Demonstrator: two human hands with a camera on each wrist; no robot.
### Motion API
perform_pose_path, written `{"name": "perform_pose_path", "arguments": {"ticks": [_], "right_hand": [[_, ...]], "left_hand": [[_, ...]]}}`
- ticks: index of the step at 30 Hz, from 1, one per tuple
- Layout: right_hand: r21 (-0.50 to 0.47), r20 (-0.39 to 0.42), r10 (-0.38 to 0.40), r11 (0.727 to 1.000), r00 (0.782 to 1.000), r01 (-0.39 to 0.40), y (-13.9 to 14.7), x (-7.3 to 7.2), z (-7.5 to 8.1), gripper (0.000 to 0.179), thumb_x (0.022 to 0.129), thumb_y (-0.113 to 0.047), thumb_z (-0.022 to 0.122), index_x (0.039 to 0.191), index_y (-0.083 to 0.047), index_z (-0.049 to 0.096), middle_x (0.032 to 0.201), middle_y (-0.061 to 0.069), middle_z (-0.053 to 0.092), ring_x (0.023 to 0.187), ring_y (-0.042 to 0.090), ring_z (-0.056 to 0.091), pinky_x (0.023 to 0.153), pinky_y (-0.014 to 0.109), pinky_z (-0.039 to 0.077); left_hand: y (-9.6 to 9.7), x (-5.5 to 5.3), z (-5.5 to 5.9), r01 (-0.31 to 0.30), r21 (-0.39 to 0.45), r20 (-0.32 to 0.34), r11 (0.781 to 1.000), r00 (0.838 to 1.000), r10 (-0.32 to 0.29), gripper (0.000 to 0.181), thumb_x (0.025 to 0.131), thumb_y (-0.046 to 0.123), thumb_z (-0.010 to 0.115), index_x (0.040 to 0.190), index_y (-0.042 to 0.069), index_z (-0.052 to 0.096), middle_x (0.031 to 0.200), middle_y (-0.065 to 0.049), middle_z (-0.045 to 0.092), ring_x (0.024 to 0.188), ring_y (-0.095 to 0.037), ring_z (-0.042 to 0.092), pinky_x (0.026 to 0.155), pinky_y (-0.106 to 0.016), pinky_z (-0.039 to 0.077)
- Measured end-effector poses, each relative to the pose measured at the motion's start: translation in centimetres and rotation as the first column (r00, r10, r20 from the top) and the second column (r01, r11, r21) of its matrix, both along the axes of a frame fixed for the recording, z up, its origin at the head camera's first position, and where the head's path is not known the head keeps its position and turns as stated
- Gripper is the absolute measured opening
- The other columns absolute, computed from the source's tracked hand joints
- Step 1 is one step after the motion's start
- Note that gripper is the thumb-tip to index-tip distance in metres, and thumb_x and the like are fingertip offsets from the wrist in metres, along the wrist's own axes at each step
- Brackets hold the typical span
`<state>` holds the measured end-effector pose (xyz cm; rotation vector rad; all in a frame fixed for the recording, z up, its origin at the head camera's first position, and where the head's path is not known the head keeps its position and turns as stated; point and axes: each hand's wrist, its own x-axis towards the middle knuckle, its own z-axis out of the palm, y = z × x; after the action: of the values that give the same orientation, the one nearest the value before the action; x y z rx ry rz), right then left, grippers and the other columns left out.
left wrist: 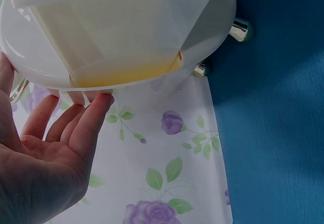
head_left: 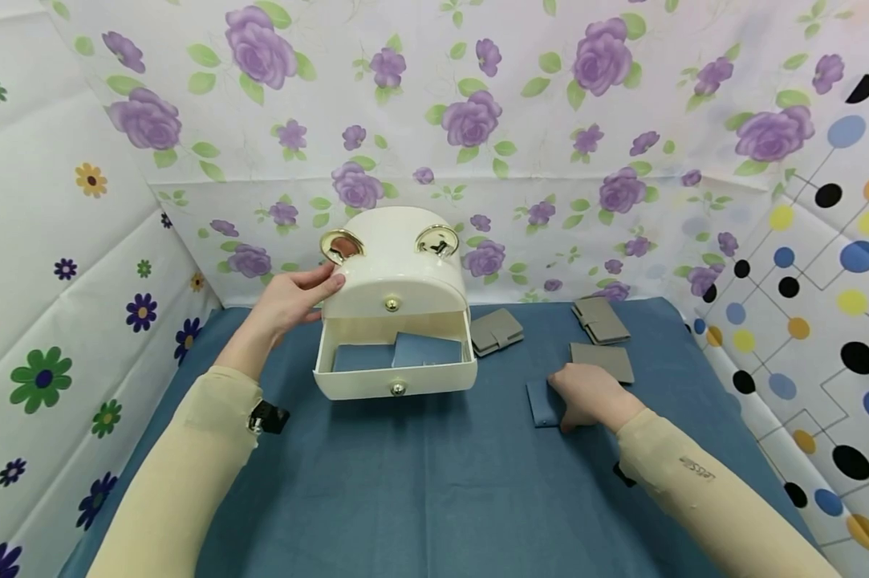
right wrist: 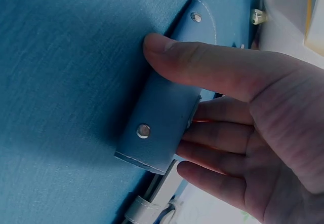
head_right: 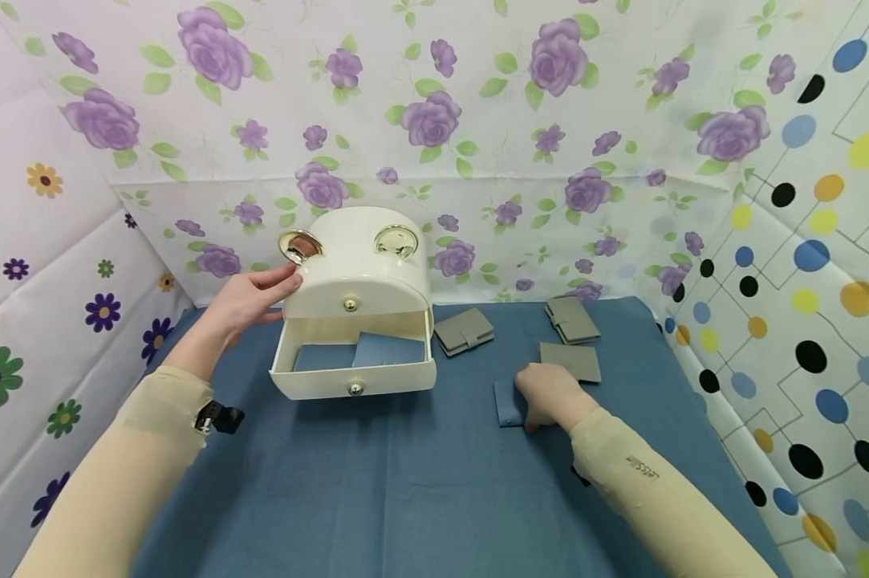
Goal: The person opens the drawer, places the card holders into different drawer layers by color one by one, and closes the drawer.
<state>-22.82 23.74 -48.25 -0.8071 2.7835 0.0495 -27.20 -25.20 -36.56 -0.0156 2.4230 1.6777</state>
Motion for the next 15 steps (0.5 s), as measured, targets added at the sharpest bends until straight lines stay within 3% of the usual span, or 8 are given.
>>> {"name": "perform_pose_path", "arguments": {"ticks": [8, 15], "right_hand": [[-0.025, 0.014, 0.001, 1.000, 1.000, 0.000, 0.04, 0.28, 0.43, 0.045, 0.074, -0.024, 0.100, 0.107, -0.006, 0.076, 0.084, 0.004, 0.067, 0.069, 0.016, 0.059, 0.062, 0.041, 0.057], [-0.009, 0.013, -0.019, 1.000, 1.000, 0.020, 0.20, 0.47, 0.40, 0.059, 0.077, -0.031, 0.098, 0.123, -0.003, 0.075, 0.092, 0.006, 0.070, 0.073, 0.017, 0.061, 0.064, 0.042, 0.057]], "left_hand": [[-0.05, 0.16, 0.12, -0.003, -0.018, 0.000, 1.000, 1.000, 0.003, 0.083, 0.097, 0.060, 0.074, 0.165, 0.025, 0.042, 0.173, -0.003, 0.033, 0.155, -0.030, 0.039, 0.116, -0.056, 0.047], [0.04, 0.16, 0.20, 0.001, -0.011, 0.001, 1.000, 1.000, -0.001, 0.079, 0.099, 0.056, 0.074, 0.165, 0.026, 0.043, 0.173, -0.004, 0.032, 0.155, -0.030, 0.039, 0.116, -0.055, 0.047]]}}
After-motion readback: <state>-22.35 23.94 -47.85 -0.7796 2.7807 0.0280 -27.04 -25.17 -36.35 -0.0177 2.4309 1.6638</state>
